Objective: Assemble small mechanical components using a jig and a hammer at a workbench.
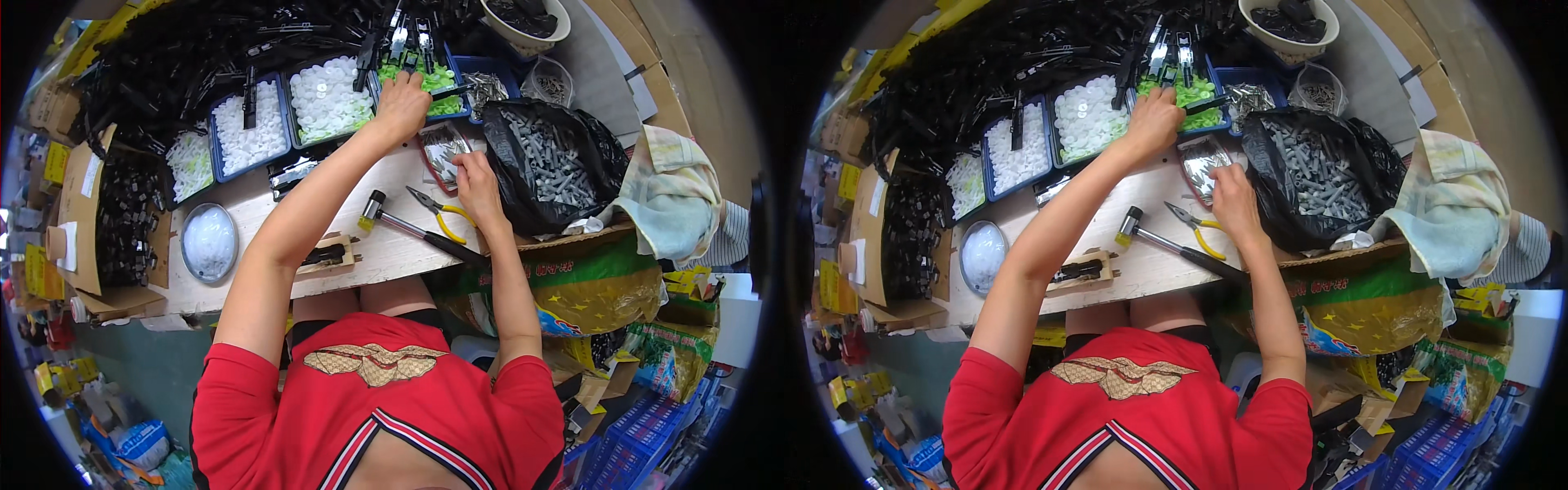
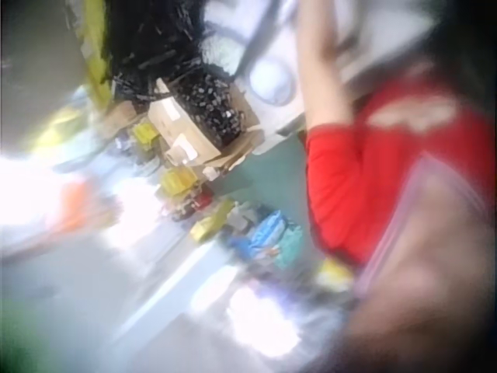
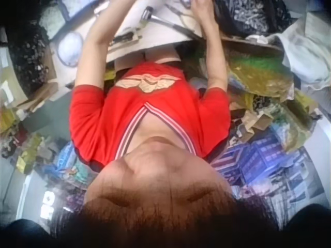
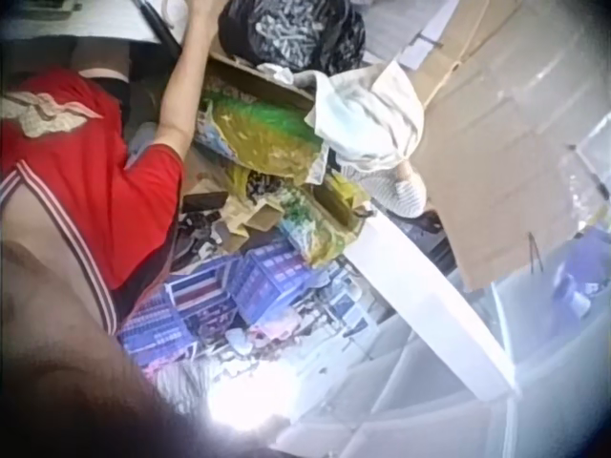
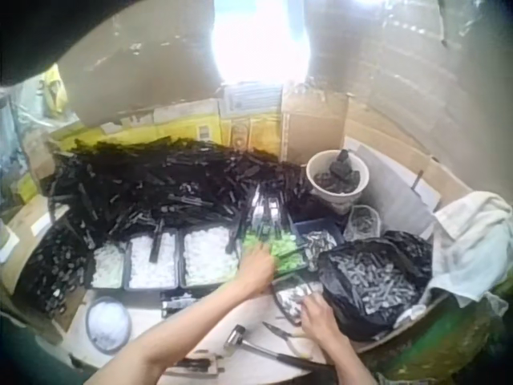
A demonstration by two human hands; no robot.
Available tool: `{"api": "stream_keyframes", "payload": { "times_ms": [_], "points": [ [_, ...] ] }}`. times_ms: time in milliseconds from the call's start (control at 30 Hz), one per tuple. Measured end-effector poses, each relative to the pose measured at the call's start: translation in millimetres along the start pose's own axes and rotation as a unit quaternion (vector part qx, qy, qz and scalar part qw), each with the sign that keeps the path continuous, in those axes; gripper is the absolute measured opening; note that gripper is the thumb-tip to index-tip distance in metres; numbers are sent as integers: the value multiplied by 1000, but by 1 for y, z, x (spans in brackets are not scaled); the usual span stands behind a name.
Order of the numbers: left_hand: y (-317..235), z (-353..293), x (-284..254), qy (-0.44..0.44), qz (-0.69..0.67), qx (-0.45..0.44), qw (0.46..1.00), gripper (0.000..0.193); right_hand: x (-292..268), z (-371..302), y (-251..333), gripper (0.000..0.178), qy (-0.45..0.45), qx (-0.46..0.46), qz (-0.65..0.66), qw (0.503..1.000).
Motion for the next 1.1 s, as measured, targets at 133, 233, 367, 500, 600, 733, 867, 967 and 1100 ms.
{"api": "stream_keyframes", "payload": {
  "times_ms": [133,233,367,500,600,733,867,967,1100],
  "points": [
    [22,-19,-17,-155,-163,-67,972,7,-4,-2,0,13,-6,13,28,1000],
    [28,-55,-34,-188,-595,-279,730,8,-6,-6,5,13,-17,16,55,998],
    [0,-114,-51,-203,-743,-305,560,11,2,-12,18,11,24,47,175,983],
    [-34,-166,-56,-200,-805,-322,457,12,19,-26,59,10,143,82,341,926],
    [-51,-200,-67,-191,-828,-343,401,21,29,-41,98,10,201,88,388,895],
    [-66,-233,-74,-210,-827,-322,411,22,53,-59,131,10,272,67,432,857],
    [-70,-253,-75,-226,-828,-314,406,25,71,-67,146,11,288,42,414,863],
    [-70,-261,-77,-234,-833,-304,399,26,78,-71,152,11,285,23,418,862],
    [-69,-266,-79,-237,-839,-297,390,27,81,-74,158,10,283,32,419,862]
  ]
}}
Point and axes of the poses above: each hand's wrist, its own z-axis towards the middle knuckle, its own x-axis out of the palm, y = z × x, the point moved 5 cm from there along z, towards the middle knuckle, and after that the axes turned 14 degrees about x, right-handed, at the moved point
